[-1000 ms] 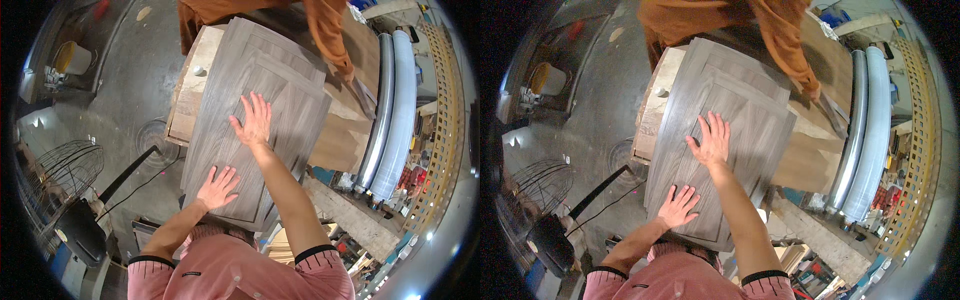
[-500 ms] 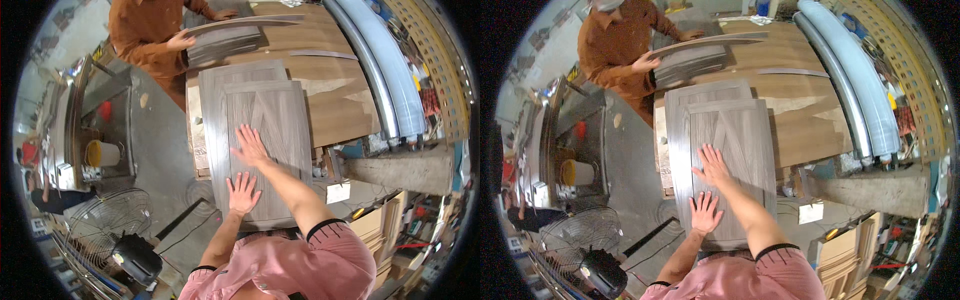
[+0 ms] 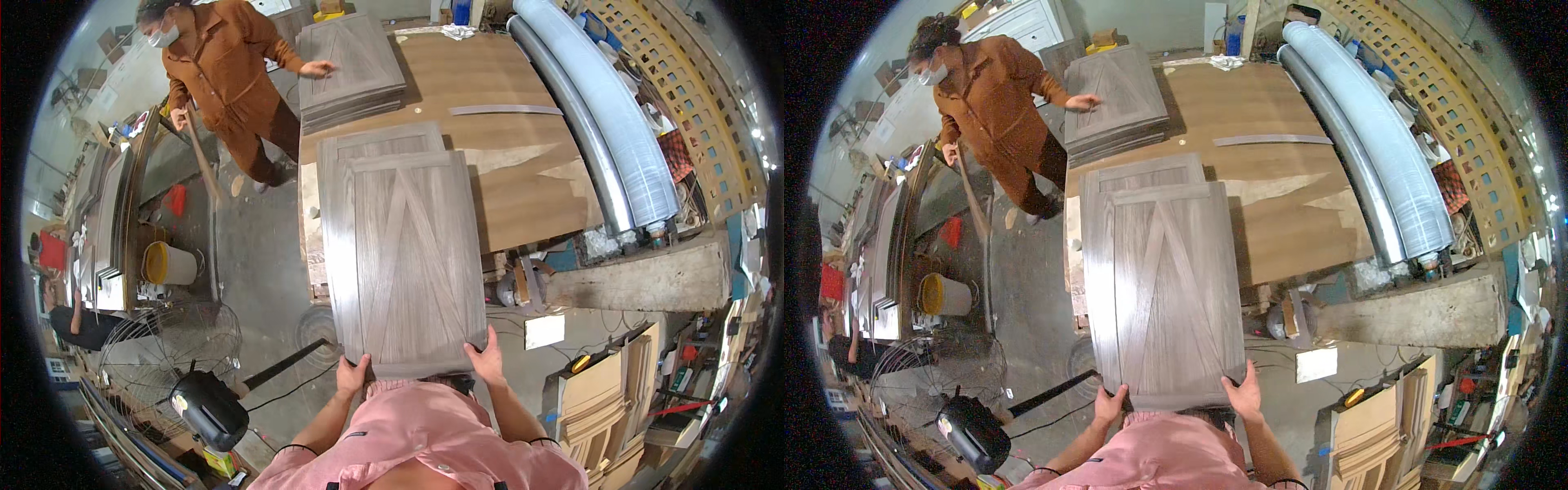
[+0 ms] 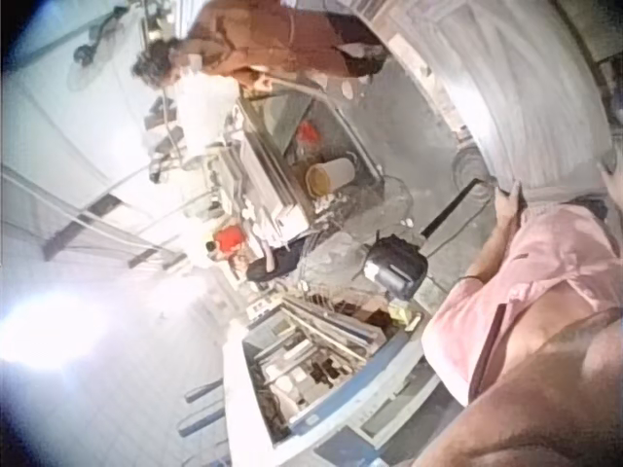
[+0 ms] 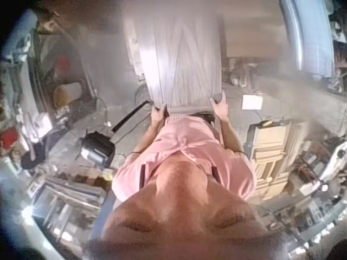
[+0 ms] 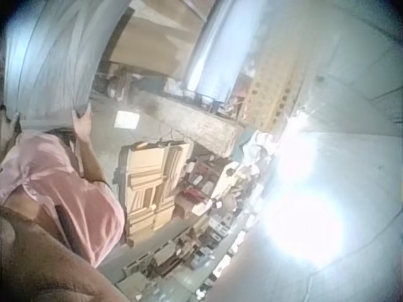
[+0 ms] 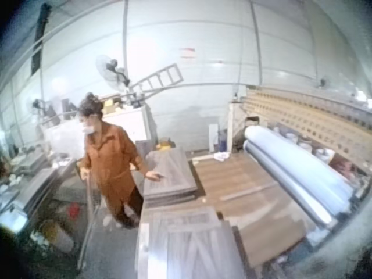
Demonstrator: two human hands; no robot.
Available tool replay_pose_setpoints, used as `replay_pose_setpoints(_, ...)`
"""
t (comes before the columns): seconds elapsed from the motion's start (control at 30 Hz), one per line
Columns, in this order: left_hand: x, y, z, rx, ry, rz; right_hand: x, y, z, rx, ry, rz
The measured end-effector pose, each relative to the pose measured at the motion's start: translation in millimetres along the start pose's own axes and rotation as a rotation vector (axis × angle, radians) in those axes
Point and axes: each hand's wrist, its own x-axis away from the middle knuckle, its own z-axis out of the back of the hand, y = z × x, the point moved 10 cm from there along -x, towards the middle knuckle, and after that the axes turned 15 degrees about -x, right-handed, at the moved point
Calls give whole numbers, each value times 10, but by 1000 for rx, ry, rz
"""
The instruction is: The person assembles a wooden door panel by applying glue to the joints of a wooden frame and inserting wooden slats. The person then picks up the assembled panel and places it onto a stack of similar panels.
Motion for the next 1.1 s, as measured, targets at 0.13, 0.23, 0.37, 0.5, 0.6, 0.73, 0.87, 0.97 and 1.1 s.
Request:
replay_pose_setpoints(0.13, -347, -82, -126, -20, -174, -113, -84, 429, -140, -116, -171, -265)
replay_pose_setpoints(0.23, -258, 174, -62, 29, -210, -186, -197, 528, -187, -89, -196, -260)
replay_pose_setpoints(0.37, -260, 206, -66, 37, -165, -253, -372, 341, 12, -102, 124, -190)
replay_pose_setpoints(0.5, 168, 615, 194, -32, -162, -190, -310, -304, 500, -75, 390, -145)
replay_pose_setpoints(0.6, 64, 831, 252, 114, -101, -328, -460, -204, 502, -130, 350, -87)
replay_pose_setpoints(0.73, -134, 1370, 756, 421, -1, -385, -684, -743, 502, -444, 380, 188)
replay_pose_setpoints(0.87, -111, 2410, 1938, 688, 350, -781, -914, -1564, 497, -745, 307, 553)
replay_pose_setpoints(0.97, 153, 2963, 2556, 683, 465, -798, -1104, -2396, 593, -975, 169, 688)
replay_pose_setpoints(1.1, 149, 3042, 2663, 723, 540, -911, -1282, -3108, 768, -1054, 67, 709)
